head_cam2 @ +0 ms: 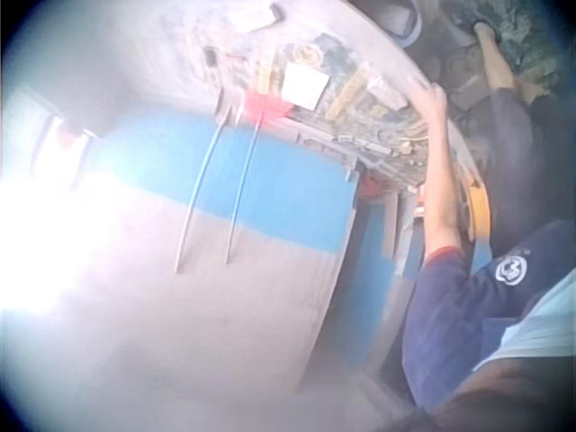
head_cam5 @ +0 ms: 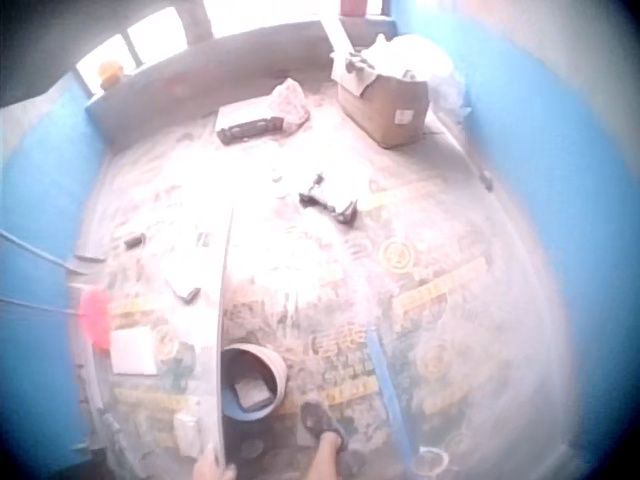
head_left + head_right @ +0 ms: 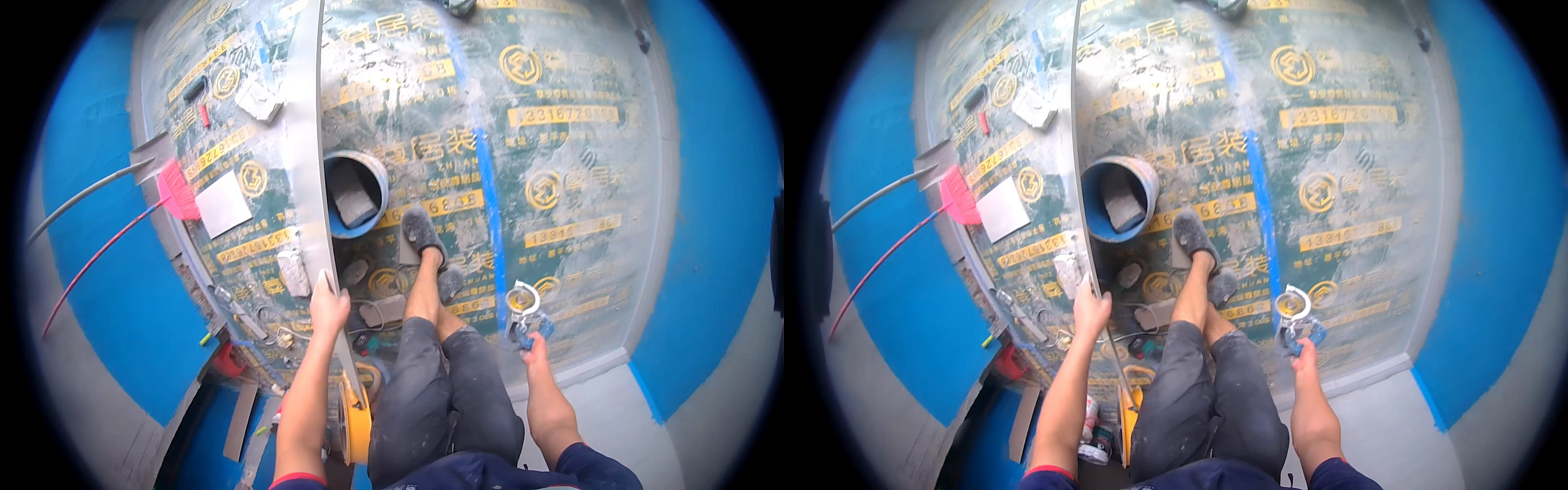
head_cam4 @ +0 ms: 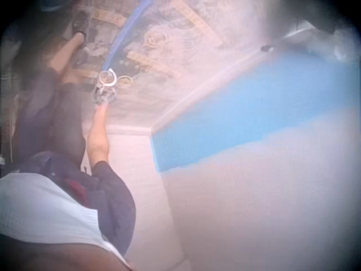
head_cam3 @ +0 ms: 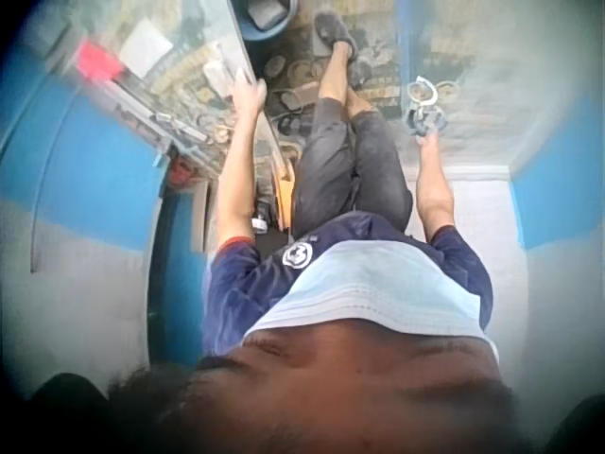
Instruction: The person positions a large rectangular tile on the floor, then uses an angle grinder to cut along a marked line. The person holds the tile steady with one hand while guiding the grinder with the other, completing a straight cut through the tile.
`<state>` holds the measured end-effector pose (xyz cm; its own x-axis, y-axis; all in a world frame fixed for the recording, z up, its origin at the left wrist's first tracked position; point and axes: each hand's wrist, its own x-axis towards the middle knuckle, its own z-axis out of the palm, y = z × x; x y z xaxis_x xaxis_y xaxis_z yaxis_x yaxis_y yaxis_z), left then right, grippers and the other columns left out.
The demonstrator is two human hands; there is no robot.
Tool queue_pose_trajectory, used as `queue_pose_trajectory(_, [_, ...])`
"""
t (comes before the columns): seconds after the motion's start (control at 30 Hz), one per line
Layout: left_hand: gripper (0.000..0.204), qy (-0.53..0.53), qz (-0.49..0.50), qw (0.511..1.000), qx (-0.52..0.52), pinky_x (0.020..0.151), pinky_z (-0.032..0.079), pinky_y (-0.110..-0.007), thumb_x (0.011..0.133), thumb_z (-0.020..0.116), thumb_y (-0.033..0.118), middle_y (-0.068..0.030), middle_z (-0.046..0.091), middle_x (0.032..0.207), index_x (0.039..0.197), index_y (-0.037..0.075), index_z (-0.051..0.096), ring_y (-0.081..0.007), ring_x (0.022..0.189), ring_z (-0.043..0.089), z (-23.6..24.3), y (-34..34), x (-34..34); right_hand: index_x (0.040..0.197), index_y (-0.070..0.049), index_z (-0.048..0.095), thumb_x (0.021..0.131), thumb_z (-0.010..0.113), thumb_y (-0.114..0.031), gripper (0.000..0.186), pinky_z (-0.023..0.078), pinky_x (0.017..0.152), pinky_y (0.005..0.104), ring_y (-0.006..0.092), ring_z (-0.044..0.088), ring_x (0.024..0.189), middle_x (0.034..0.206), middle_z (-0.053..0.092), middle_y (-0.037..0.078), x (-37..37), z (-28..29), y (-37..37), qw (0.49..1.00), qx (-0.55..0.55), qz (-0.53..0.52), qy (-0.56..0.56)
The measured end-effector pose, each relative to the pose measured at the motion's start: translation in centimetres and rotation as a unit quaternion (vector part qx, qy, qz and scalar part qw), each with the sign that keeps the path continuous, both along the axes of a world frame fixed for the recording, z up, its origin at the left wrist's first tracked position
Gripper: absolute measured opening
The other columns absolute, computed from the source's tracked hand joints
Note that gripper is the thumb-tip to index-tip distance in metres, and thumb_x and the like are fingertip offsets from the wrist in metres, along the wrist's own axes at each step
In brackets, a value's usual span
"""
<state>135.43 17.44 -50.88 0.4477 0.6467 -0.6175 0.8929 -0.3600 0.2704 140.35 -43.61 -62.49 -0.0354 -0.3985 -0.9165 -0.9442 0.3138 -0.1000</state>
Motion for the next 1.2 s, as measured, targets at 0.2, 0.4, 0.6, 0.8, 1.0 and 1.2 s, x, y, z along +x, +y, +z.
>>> queue_pose_trajectory(0.2, [0.074, -0.063, 0.012, 0.997, 0.048, 0.103, 0.042, -0.046, 0.079, 0.07, 0.005, -0.0267, 0.052, 0.131, 0.145, -0.001, 0.037, -0.0447, 0.121, 0.051, 2.3, -1.0, -0.4, 0.115, 0.003, 0.059, 0.072, 0.065, -0.014, 0.046, 0.051, 0.079, 0.0423, 0.0317, 0.066, 0.087, 0.099, 0.066, 0.015, 9.0, 3.7, 4.6, 0.95, -0.166, 0.259, -0.042])
queue_pose_trajectory(0.4, [0.075, -0.036, 0.02, 0.999, 0.035, 0.11, 0.036, -0.044, 0.077, 0.067, -0.001, -0.0268, 0.046, 0.138, 0.146, -0.002, 0.035, -0.0437, 0.129, 0.044, 3.1, -2.1, 0.9, 0.131, 0.008, 0.038, 0.082, 0.065, -0.03, 0.067, 0.043, 0.1, 0.051, 0.0486, 0.055, 0.115, 0.125, 0.055, 0.033, 23.4, -1.9, 9.6, 0.624, -0.277, 0.725, -0.089])
queue_pose_trajectory(0.6, [0.078, -0.006, 0.043, 0.997, 0.066, 0.113, 0.031, -0.044, 0.077, 0.067, -0.001, -0.0275, 0.042, 0.143, 0.147, -0.004, 0.032, -0.0438, 0.134, 0.04, 2.1, -4.6, 0.2, 0.127, 0.006, 0.04, 0.08, 0.065, -0.026, 0.062, 0.046, 0.094, 0.0488, 0.0454, 0.06, 0.106, 0.112, 0.06, 0.032, 37.4, -13.6, 14.5, 0.609, -0.232, 0.748, -0.13])
queue_pose_trajectory(0.8, [0.082, 0.038, 0.066, 0.986, 0.146, 0.116, 0.026, -0.049, 0.078, 0.07, 0.006, -0.0304, 0.036, 0.147, 0.147, -0.008, 0.028, -0.0461, 0.138, 0.034, 3.4, -7.7, -2.0, 0.083, -0.01, 0.063, 0.081, 0.061, -0.04, 0.03, 0.039, 0.056, 0.0364, 0.0178, 0.049, 0.065, 0.071, 0.05, 0.005, 44.8, -22.5, 17.0, 0.705, -0.007, 0.709, 0.018])
queue_pose_trajectory(1.0, [0.075, -0.037, 0.098, 0.988, 0.111, 0.115, 0.026, -0.055, 0.078, 0.071, 0.007, -0.0275, 0.038, 0.147, 0.143, -0.006, 0.035, -0.0472, 0.139, 0.032, 7.0, -16.3, -0.3, 0.109, -0.011, 0.062, 0.095, 0.055, -0.042, 0.034, 0.041, 0.054, 0.0325, 0.0156, 0.05, 0.062, 0.082, 0.055, 0.003, 53.9, -27.1, 12.1, 0.81, 0.0, 0.586, -0.016])
queue_pose_trajectory(1.2, [0.063, -0.027, 0.222, 0.975, 0.008, 0.112, 0.032, -0.052, 0.08, 0.07, 0.007, -0.025, 0.043, 0.142, 0.135, -0.005, 0.044, -0.0453, 0.136, 0.038, 7.9, -23.2, 0.0, 0.096, -0.013, 0.061, 0.095, 0.061, -0.033, 0.02, 0.044, 0.059, 0.0335, 0.0125, 0.043, 0.053, 0.065, 0.046, -0.002, 50.2, -30.3, 16.1, 0.851, 0.052, 0.522, 0.016])
